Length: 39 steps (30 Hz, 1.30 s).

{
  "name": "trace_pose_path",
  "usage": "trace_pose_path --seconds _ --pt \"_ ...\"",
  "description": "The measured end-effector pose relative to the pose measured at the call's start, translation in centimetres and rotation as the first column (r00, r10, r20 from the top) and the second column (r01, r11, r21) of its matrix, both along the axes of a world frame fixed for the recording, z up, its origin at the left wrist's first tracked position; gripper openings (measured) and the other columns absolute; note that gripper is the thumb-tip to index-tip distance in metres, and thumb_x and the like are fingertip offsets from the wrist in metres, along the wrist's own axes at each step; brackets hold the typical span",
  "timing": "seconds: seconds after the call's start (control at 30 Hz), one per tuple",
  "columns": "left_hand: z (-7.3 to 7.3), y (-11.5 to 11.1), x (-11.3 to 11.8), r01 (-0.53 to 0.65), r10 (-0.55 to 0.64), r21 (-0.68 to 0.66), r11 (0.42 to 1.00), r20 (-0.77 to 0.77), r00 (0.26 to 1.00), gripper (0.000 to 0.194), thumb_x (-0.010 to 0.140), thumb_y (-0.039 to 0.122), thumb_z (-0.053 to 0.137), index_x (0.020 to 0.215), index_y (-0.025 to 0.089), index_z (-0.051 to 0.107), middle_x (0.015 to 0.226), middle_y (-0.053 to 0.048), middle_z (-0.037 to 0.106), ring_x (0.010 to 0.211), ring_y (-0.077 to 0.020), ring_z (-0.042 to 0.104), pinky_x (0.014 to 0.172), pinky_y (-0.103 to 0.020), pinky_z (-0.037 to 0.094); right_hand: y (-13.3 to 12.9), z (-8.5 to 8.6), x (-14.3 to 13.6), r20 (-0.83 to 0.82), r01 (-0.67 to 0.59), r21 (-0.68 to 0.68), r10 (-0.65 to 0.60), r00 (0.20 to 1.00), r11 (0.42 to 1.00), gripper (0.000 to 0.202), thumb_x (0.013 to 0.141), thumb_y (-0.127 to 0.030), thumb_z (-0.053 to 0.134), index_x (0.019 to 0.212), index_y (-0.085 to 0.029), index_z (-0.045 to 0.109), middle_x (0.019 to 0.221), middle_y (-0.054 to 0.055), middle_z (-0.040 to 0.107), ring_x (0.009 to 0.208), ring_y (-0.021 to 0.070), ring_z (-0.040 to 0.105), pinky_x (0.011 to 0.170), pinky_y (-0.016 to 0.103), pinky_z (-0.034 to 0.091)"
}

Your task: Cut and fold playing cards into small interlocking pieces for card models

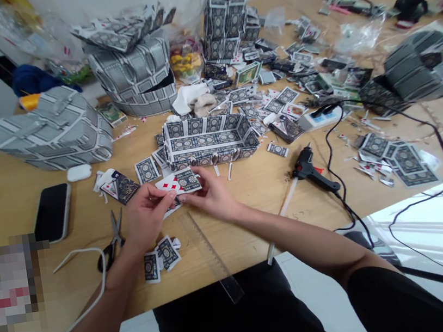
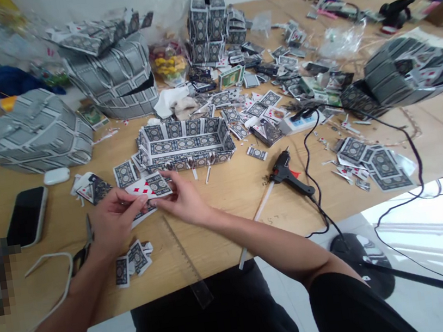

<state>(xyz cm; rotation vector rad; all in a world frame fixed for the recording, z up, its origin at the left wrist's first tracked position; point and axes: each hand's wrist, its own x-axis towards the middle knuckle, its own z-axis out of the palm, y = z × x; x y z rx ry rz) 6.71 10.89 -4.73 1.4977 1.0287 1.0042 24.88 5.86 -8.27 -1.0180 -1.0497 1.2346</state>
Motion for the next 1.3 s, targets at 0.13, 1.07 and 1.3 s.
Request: trace_pose_path --seconds 0.13,1.07,1.3 --pt "-0.2 -0.1 -0.1 0.035 -0.035 -0.021 0.999 -0.009 0.999 0.023 0.082 0.032 0.086 0.079 0.022 0.065 0.067 0.001 0.075 0.06 -0.0159 0.072 0.059 -0.026 0.059 0.0 -0.1 0.0 0.021 0.03 0.008 -0.03 0.999 1.0 0.057 0.085 -0.031 0.086 0.132 -0.022 0.055 0.111 0.007 0.08 0.096 0.0216 0.079 0.083 0.036 0.07" --pt "0.6 0.4 -0.3 0.226 -0.243 -0.164 0.96 -0.094 0.965 0.027 0.085 0.04 0.082 0.075 0.017 0.07 0.063 0.0 0.069 0.051 -0.011 0.057 0.05 -0.022 0.046 0.1 2.3 0.4 -0.176 -0.039 -0.216 0.0 0.984 0.976 0.062 0.066 -0.033 0.1 0.106 -0.022 0.055 0.083 -0.004 0.068 0.065 0.0133 0.065 0.061 0.028 0.058" --pt "1.2 0.6 -0.4 0.25 -0.267 -0.23 0.941 -0.046 0.963 0.026 0.081 0.038 0.085 0.075 0.016 0.073 0.058 0.001 0.066 0.051 -0.0111 0.058 0.049 -0.021 0.045 -0.2 2.4 0.2 -0.177 -0.054 -0.254 0.008 0.984 0.966 0.071 0.064 -0.036 0.101 0.113 -0.023 0.051 0.088 -0.003 0.069 0.065 0.0136 0.065 0.06 0.029 0.059"
